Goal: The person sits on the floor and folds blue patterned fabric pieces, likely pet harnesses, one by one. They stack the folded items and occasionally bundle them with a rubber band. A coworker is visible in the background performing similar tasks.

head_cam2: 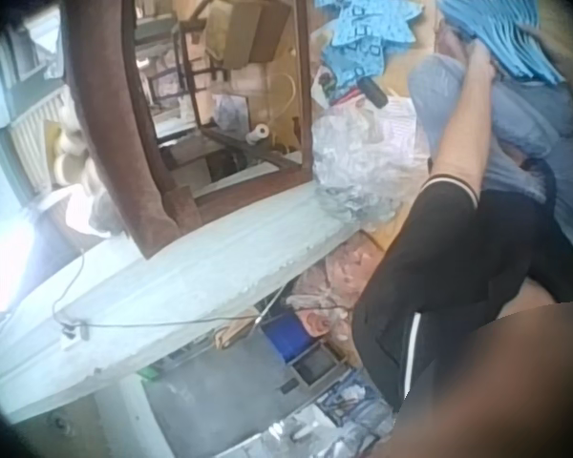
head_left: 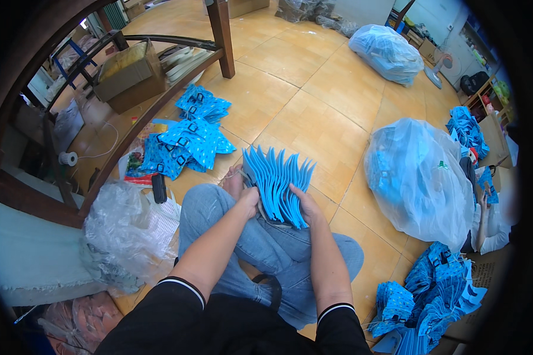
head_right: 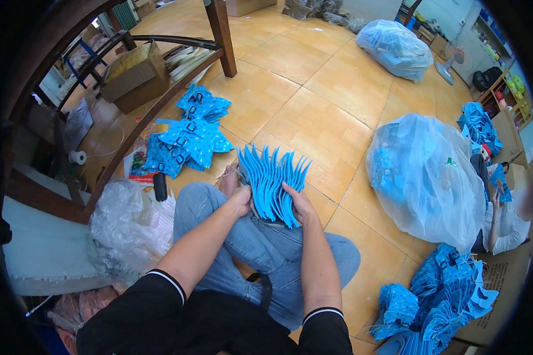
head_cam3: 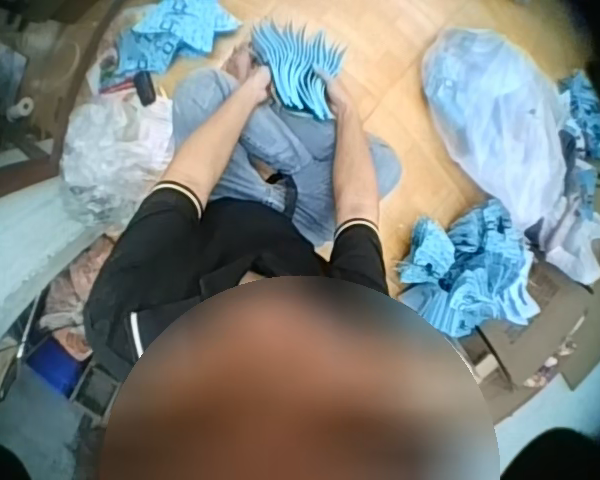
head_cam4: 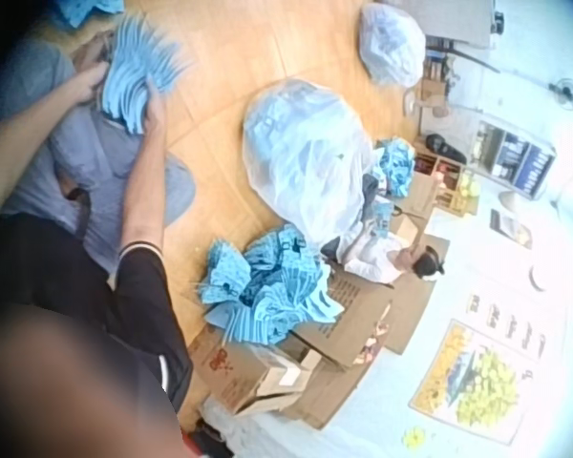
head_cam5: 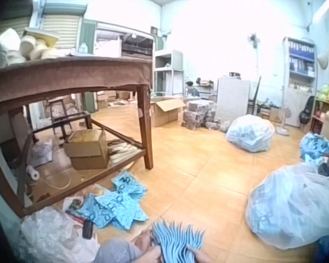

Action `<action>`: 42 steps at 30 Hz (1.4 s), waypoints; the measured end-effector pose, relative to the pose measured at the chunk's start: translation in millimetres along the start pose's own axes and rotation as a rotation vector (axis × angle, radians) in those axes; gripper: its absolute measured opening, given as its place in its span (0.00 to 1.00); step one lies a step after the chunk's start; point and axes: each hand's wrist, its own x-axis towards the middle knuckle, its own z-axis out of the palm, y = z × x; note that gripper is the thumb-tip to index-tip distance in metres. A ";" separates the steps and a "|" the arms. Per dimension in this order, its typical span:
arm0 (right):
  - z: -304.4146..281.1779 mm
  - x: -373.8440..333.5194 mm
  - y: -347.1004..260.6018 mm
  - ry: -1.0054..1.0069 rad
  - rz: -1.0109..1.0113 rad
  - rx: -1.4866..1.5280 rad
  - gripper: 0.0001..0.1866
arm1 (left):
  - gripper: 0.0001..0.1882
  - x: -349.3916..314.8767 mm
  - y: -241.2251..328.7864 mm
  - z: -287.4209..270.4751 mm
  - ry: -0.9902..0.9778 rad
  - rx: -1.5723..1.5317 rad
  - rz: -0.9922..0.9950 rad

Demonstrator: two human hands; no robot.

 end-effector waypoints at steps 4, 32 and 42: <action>0.5 -1.3 -1.0 -0.003 0.000 -0.012 0.18 | 0.10 -21.8 -1.5 7.7 0.287 0.278 0.395; -5.4 10.3 4.7 -0.037 -0.020 0.082 0.16 | 0.32 -29.7 23.9 5.4 0.542 0.995 0.826; -2.3 4.4 -0.3 -0.038 0.016 0.078 0.18 | 0.19 -13.4 19.3 2.0 0.324 0.678 0.385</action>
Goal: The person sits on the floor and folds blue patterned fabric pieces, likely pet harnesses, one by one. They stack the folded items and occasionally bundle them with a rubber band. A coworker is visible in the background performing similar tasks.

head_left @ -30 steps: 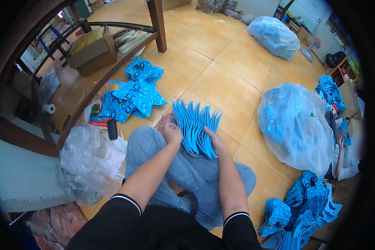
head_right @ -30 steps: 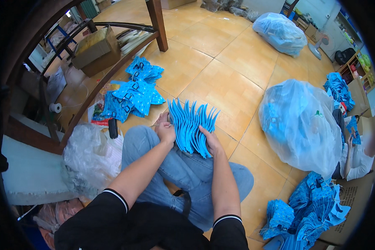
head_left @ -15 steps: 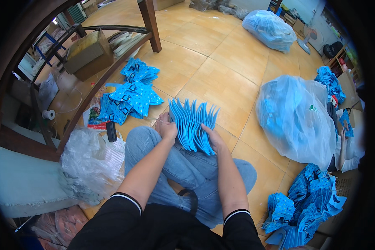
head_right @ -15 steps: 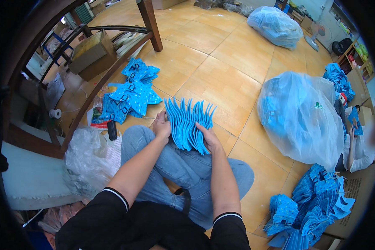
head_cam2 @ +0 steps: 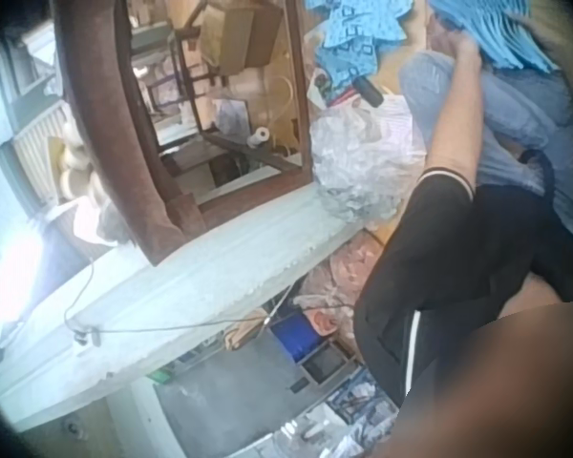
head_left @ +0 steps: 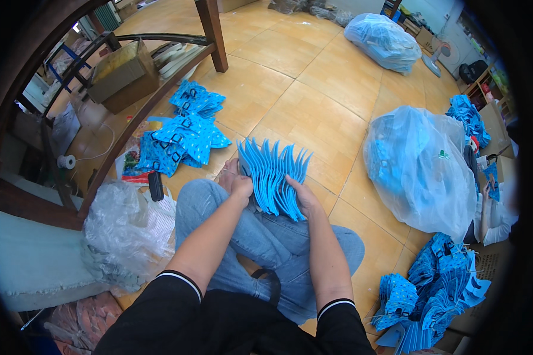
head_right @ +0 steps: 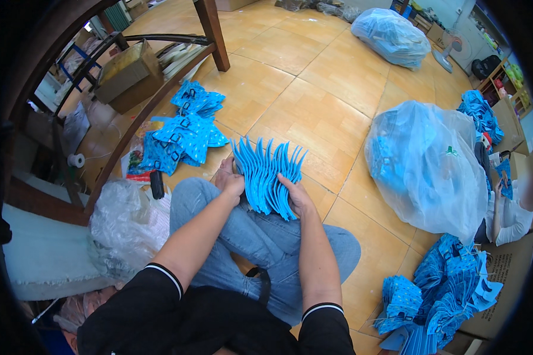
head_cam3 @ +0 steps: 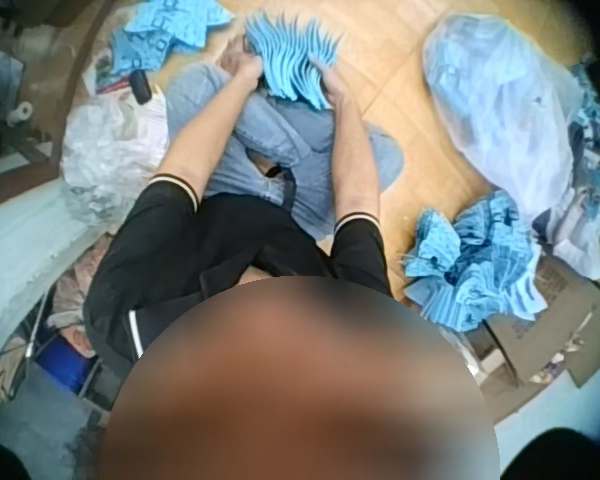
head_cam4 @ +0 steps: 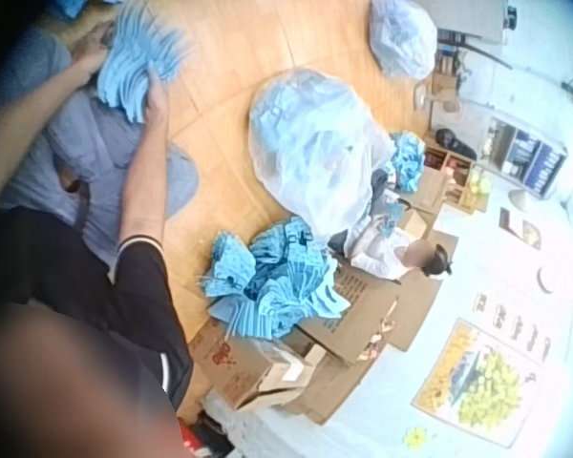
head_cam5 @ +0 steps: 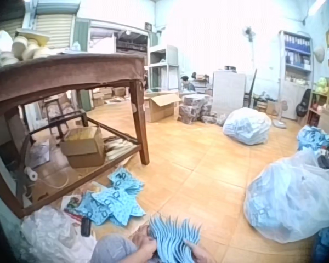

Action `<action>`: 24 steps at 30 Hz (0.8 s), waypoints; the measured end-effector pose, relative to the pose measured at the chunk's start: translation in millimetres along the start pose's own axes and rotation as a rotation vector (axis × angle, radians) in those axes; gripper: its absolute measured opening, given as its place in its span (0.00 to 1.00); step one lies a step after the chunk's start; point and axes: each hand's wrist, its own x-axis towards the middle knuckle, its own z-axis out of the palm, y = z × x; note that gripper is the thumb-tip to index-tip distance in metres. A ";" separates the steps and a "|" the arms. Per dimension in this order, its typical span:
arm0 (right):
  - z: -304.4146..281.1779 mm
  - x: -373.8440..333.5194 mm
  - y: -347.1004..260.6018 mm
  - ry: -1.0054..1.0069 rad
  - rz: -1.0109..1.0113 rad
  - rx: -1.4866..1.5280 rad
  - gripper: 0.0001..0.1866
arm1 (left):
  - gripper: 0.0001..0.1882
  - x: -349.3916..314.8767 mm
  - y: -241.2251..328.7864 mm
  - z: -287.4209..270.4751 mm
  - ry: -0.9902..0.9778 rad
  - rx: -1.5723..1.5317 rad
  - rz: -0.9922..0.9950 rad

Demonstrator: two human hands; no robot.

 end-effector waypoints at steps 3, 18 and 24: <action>0.6 -0.3 0.5 -0.010 -0.022 -0.044 0.19 | 0.21 23.1 -17.4 6.6 -0.205 -0.255 -0.186; -3.2 4.2 0.4 -0.031 0.032 -0.022 0.23 | 0.21 15.9 -14.6 10.5 -0.223 -0.274 -0.261; -2.5 6.5 0.5 -0.030 0.019 0.020 0.23 | 0.20 10.3 -7.0 10.4 -0.363 -0.404 -0.303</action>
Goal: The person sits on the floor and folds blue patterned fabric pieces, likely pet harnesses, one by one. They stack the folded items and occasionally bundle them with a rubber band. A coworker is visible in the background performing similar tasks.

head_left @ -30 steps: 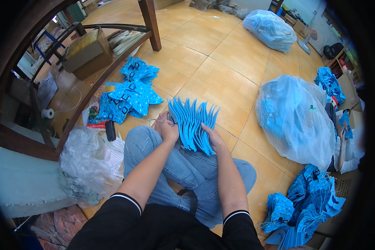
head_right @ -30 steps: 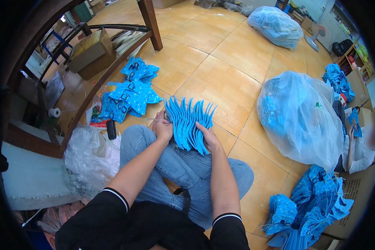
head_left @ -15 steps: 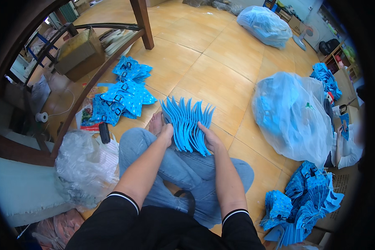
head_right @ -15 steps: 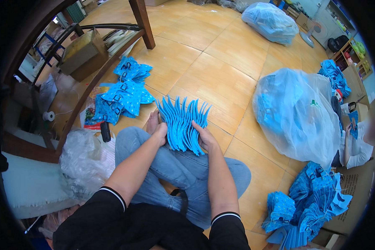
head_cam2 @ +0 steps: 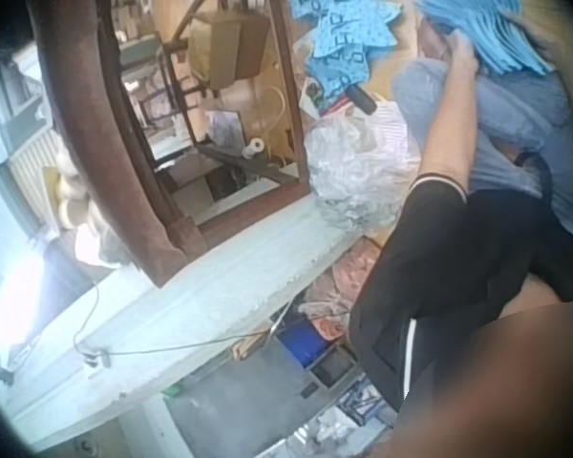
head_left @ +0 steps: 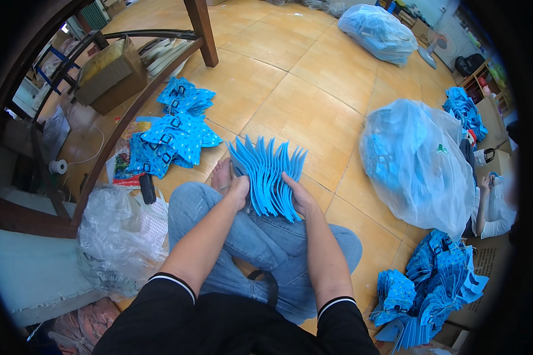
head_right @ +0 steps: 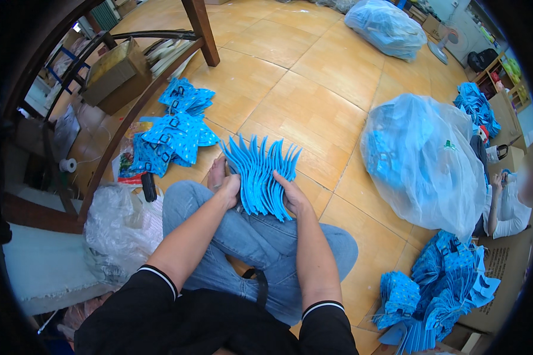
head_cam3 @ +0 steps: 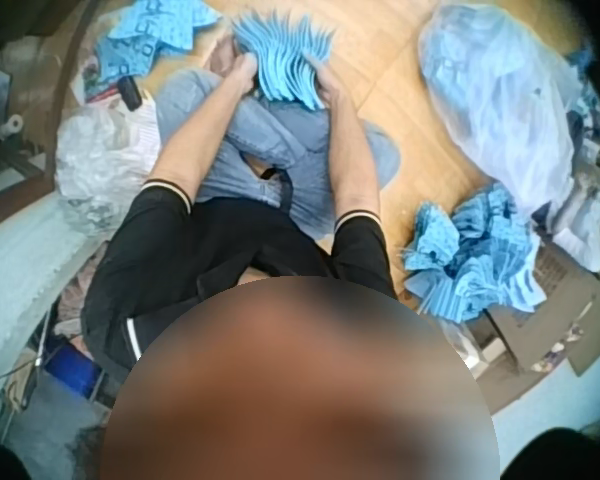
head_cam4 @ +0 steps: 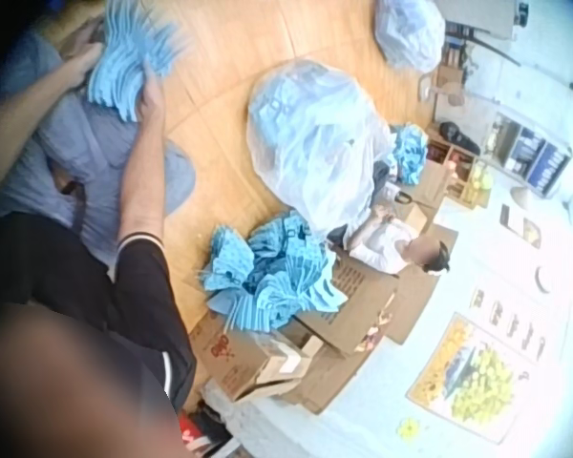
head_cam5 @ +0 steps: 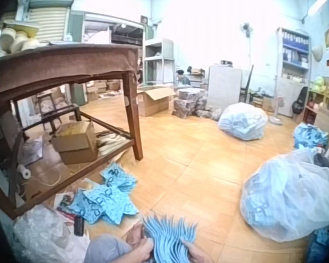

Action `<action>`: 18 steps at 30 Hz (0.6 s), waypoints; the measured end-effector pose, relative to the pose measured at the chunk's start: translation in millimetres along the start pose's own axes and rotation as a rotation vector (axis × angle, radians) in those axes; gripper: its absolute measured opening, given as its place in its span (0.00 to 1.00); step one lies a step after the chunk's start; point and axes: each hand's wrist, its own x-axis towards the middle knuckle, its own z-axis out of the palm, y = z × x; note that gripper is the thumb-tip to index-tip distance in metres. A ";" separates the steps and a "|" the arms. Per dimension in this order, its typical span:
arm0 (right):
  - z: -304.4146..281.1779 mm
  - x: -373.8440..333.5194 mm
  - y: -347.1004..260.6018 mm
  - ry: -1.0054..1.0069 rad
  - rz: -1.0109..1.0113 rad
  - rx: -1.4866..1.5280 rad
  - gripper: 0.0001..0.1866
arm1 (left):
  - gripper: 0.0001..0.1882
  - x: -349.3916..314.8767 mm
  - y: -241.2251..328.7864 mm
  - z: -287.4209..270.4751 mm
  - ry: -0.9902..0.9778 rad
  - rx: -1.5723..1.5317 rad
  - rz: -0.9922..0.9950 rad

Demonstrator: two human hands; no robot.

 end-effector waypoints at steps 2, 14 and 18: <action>-1.4 0.6 -0.7 -0.011 0.011 0.034 0.24 | 0.21 11.1 -5.9 -3.3 -0.091 -0.079 -0.023; -3.2 4.9 -1.4 -0.064 0.110 0.055 0.27 | 0.16 6.1 -16.0 -6.0 0.304 0.517 0.378; -3.7 6.6 -0.2 -0.070 0.104 0.068 0.28 | 0.16 9.4 -16.0 -2.2 0.131 0.041 0.271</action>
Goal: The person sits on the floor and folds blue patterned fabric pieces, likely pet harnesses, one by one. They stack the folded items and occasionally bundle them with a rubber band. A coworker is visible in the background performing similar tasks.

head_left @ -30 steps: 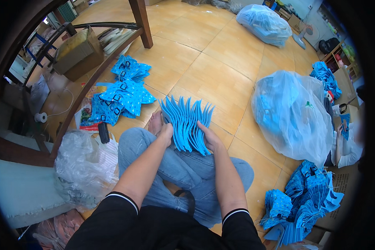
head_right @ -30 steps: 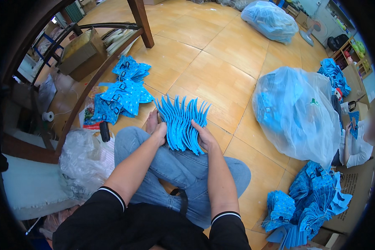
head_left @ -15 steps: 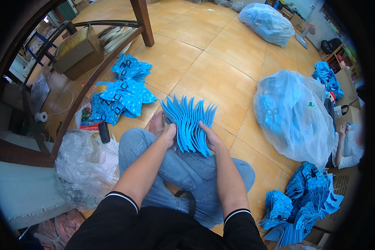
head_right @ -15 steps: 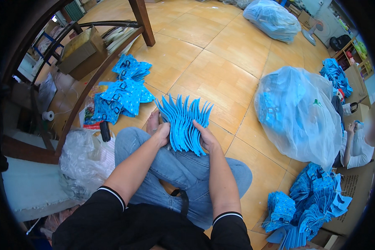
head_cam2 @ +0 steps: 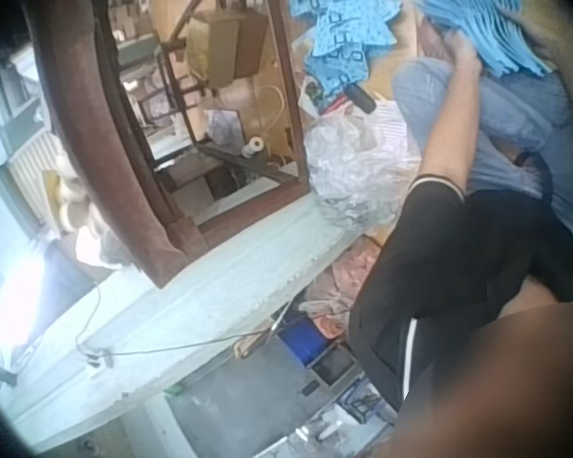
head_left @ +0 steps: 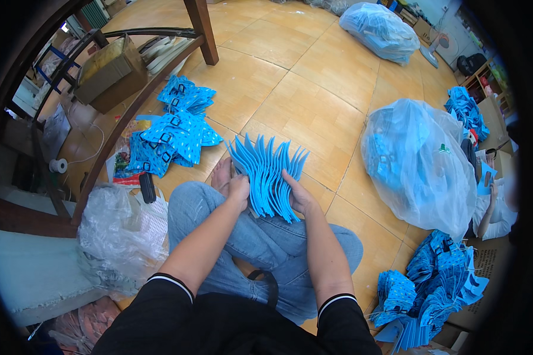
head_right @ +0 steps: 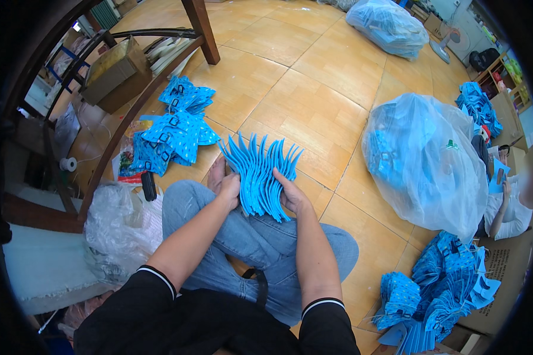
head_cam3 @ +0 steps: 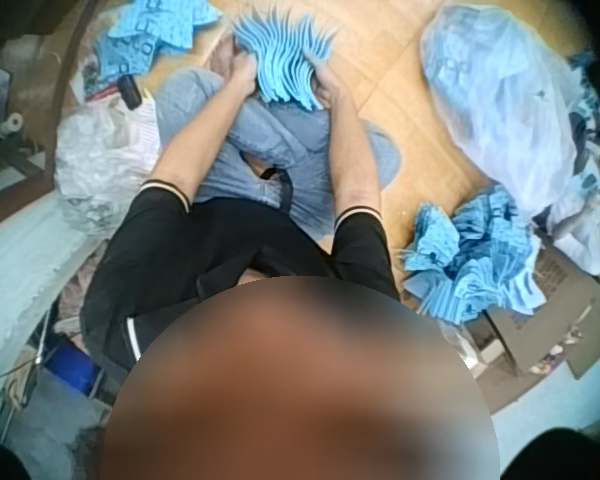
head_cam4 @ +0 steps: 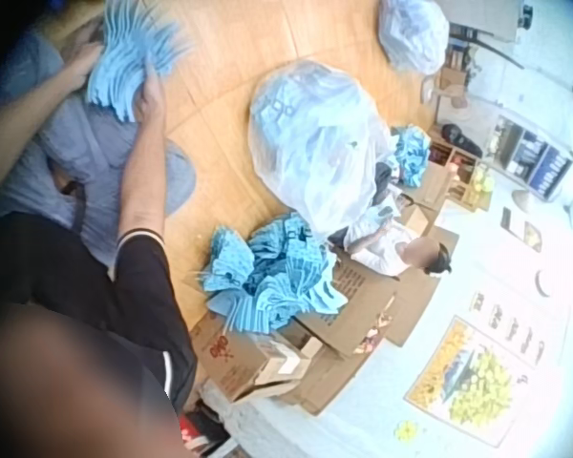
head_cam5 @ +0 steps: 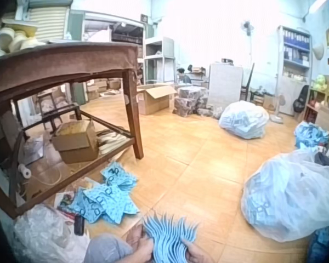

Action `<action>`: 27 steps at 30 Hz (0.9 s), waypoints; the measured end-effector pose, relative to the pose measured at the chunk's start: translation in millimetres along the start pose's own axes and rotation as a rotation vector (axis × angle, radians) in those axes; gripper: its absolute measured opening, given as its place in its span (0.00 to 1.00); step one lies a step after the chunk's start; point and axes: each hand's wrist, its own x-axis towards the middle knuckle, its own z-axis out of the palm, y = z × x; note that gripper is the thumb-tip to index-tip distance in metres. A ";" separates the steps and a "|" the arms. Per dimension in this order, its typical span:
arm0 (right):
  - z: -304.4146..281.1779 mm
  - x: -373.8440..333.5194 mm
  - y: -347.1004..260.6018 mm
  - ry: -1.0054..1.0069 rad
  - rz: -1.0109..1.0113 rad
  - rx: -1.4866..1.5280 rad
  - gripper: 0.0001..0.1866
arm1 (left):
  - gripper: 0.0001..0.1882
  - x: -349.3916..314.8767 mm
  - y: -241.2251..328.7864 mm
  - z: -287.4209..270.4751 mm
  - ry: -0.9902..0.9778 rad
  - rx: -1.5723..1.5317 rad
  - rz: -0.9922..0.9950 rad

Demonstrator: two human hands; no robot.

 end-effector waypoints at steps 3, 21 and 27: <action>-0.8 1.8 0.9 -0.009 0.002 0.015 0.29 | 0.17 3.6 2.3 1.8 -0.143 -0.217 -0.138; 4.2 6.5 1.0 -0.053 -0.046 0.038 0.31 | 0.18 -13.3 21.8 9.8 -0.268 -0.223 -0.275; 7.2 7.1 2.1 -0.022 -0.063 -0.018 0.32 | 0.18 -11.1 23.6 10.7 -0.303 -0.239 -0.311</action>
